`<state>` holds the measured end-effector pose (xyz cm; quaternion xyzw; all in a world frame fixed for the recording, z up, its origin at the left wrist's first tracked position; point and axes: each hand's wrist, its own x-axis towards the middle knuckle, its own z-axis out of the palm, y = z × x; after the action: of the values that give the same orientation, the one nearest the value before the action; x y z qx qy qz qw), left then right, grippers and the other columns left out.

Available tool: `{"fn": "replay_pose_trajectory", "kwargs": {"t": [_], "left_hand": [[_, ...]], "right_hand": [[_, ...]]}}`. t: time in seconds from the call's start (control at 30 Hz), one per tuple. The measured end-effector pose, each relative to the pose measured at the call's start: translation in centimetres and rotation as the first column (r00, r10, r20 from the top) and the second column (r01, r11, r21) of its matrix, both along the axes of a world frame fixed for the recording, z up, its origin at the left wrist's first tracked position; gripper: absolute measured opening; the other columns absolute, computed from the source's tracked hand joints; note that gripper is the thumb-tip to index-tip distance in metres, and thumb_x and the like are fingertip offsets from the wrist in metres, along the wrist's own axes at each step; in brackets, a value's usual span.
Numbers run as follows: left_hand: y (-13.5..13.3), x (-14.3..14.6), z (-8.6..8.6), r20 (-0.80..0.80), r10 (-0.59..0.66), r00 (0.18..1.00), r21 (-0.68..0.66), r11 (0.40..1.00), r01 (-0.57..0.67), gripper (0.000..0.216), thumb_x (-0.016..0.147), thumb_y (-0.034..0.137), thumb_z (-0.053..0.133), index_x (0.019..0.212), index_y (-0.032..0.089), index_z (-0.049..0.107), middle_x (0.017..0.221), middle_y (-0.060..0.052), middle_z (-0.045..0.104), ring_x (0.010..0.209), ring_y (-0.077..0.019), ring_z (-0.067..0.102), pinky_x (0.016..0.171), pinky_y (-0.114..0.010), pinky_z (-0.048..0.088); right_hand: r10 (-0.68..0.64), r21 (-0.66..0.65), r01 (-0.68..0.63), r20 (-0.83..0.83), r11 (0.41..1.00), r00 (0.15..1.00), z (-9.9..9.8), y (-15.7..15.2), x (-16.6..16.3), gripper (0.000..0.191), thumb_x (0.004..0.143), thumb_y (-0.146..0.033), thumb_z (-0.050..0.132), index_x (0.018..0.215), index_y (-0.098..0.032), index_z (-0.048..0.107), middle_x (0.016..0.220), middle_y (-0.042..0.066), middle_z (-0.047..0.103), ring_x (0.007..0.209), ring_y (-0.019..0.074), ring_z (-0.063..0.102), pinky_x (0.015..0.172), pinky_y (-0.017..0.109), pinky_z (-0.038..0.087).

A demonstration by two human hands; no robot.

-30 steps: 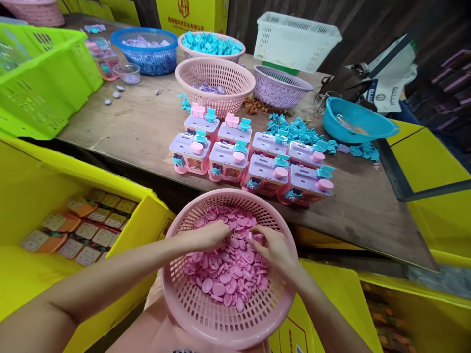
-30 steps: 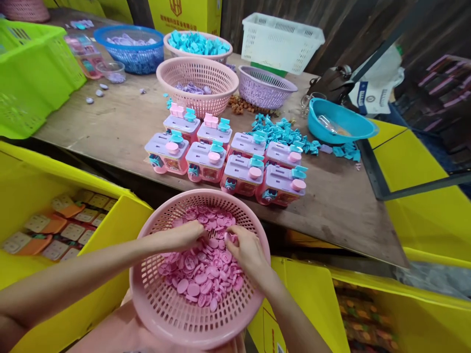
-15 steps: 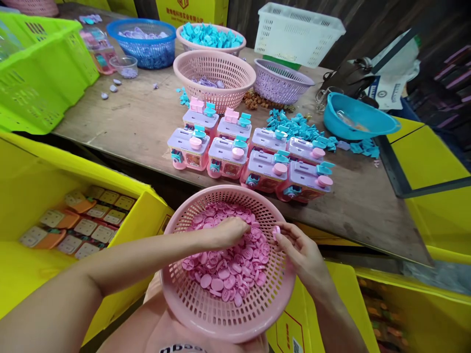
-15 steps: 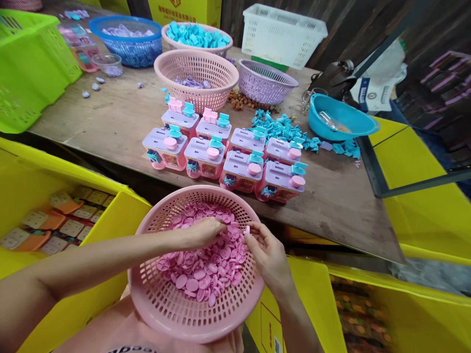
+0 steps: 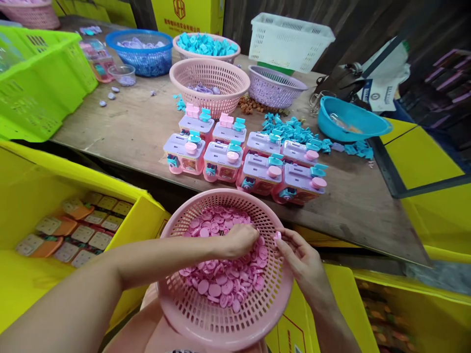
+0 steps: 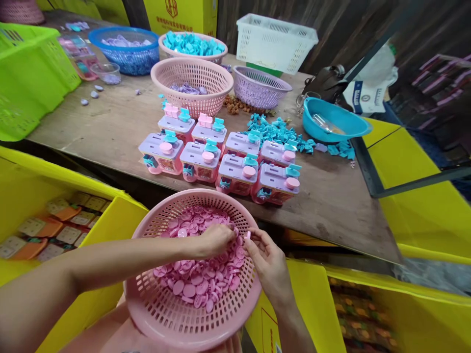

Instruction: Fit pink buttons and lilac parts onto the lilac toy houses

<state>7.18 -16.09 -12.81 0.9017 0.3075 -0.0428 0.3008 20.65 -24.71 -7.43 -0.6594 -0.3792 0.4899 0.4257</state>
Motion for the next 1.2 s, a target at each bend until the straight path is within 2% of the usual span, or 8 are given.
{"fn": "replay_pose_trajectory", "kwargs": {"t": [0.1,0.17,0.23,0.3,0.43,0.6,0.87,1.2], "left_hand": [[0.2,-1.8,1.7,0.228,0.215,0.950,-0.160,0.970,-0.181,0.009,0.078,0.017,0.057,0.077,0.012,0.065,0.081,-0.006,0.063,0.069,-0.0147,0.057,0.060,-0.022,0.040],[0.0,-3.0,2.5,0.350,0.388,0.853,-0.350,0.899,-0.265,0.010,0.078,0.018,0.058,0.072,0.012,0.063,0.068,-0.001,0.061,0.063,-0.0110,0.054,0.057,-0.019,0.038],[-0.4,-3.8,2.9,0.402,0.488,0.775,-0.464,0.838,-0.288,0.013,0.079,0.020,0.056,0.070,0.011,0.062,0.061,0.001,0.058,0.057,-0.0092,0.051,0.053,-0.018,0.036],[-0.8,-4.5,3.0,0.446,0.529,0.722,-0.501,0.816,-0.289,0.014,0.077,0.020,0.057,0.068,0.011,0.061,0.065,-0.001,0.062,0.058,-0.0094,0.052,0.053,-0.018,0.037],[-1.1,-5.1,3.3,0.542,0.519,0.661,-0.487,0.835,-0.257,0.008,0.072,0.012,0.060,0.064,0.011,0.060,0.088,-0.007,0.068,0.076,-0.0139,0.062,0.063,-0.020,0.044],[-1.2,-5.5,3.6,0.665,0.416,0.621,-0.317,0.909,-0.269,0.008,0.072,0.011,0.064,0.065,0.013,0.061,0.083,-0.007,0.069,0.079,-0.0145,0.064,0.066,-0.021,0.046],[-1.4,-5.9,3.4,0.698,0.356,0.621,-0.214,0.932,-0.293,0.008,0.076,0.012,0.061,0.068,0.014,0.061,0.094,-0.008,0.069,0.084,-0.0153,0.065,0.075,-0.024,0.049],[-1.1,-6.0,3.6,0.717,0.315,0.622,-0.163,0.943,-0.290,0.011,0.074,0.007,0.061,0.065,0.014,0.060,0.089,-0.009,0.070,0.083,-0.0155,0.066,0.074,-0.023,0.051]], "right_hand": [[0.021,-0.039,-0.023,-0.037,0.999,0.999,-0.9,-0.4,-0.2,0.045,0.068,-0.050,0.067,0.099,-0.018,0.060,0.091,0.005,0.064,0.079,0.0158,0.059,0.071,0.024,0.050],[0.028,-0.055,-0.033,-0.096,0.998,0.995,-1.7,-0.4,-0.8,0.046,0.067,-0.050,0.068,0.098,-0.018,0.060,0.090,0.005,0.063,0.078,0.0160,0.058,0.069,0.025,0.050],[0.030,-0.052,-0.039,-0.172,0.998,0.985,-2.3,-0.1,-1.7,0.045,0.067,-0.050,0.068,0.097,-0.018,0.060,0.095,0.005,0.062,0.079,0.0160,0.058,0.069,0.026,0.050],[0.015,-0.034,-0.024,-0.242,0.999,0.970,-2.6,0.3,-2.7,0.042,0.069,-0.049,0.067,0.097,-0.019,0.060,0.101,0.005,0.061,0.080,0.0155,0.058,0.070,0.026,0.050],[-0.002,-0.003,0.001,-0.341,1.000,0.940,-2.4,1.0,-4.0,0.036,0.069,-0.044,0.069,0.095,-0.020,0.062,0.102,0.004,0.060,0.081,0.0145,0.057,0.068,0.024,0.049],[-0.079,-0.031,0.074,-0.515,0.997,0.853,-2.3,1.2,-4.3,0.034,0.066,-0.039,0.074,0.093,-0.021,0.064,0.095,0.001,0.061,0.075,0.0115,0.057,0.068,0.024,0.048],[-0.129,-0.087,0.096,-0.622,0.992,0.772,-2.3,1.6,-4.6,0.031,0.062,-0.035,0.078,0.084,-0.018,0.065,0.077,-0.001,0.060,0.068,0.0103,0.055,0.064,0.023,0.048],[-0.106,-0.058,0.089,-0.521,0.994,0.847,-1.7,2.3,-4.8,0.033,0.056,-0.040,0.080,0.074,-0.016,0.065,0.068,-0.002,0.059,0.057,0.0082,0.052,0.059,0.022,0.044]]}}
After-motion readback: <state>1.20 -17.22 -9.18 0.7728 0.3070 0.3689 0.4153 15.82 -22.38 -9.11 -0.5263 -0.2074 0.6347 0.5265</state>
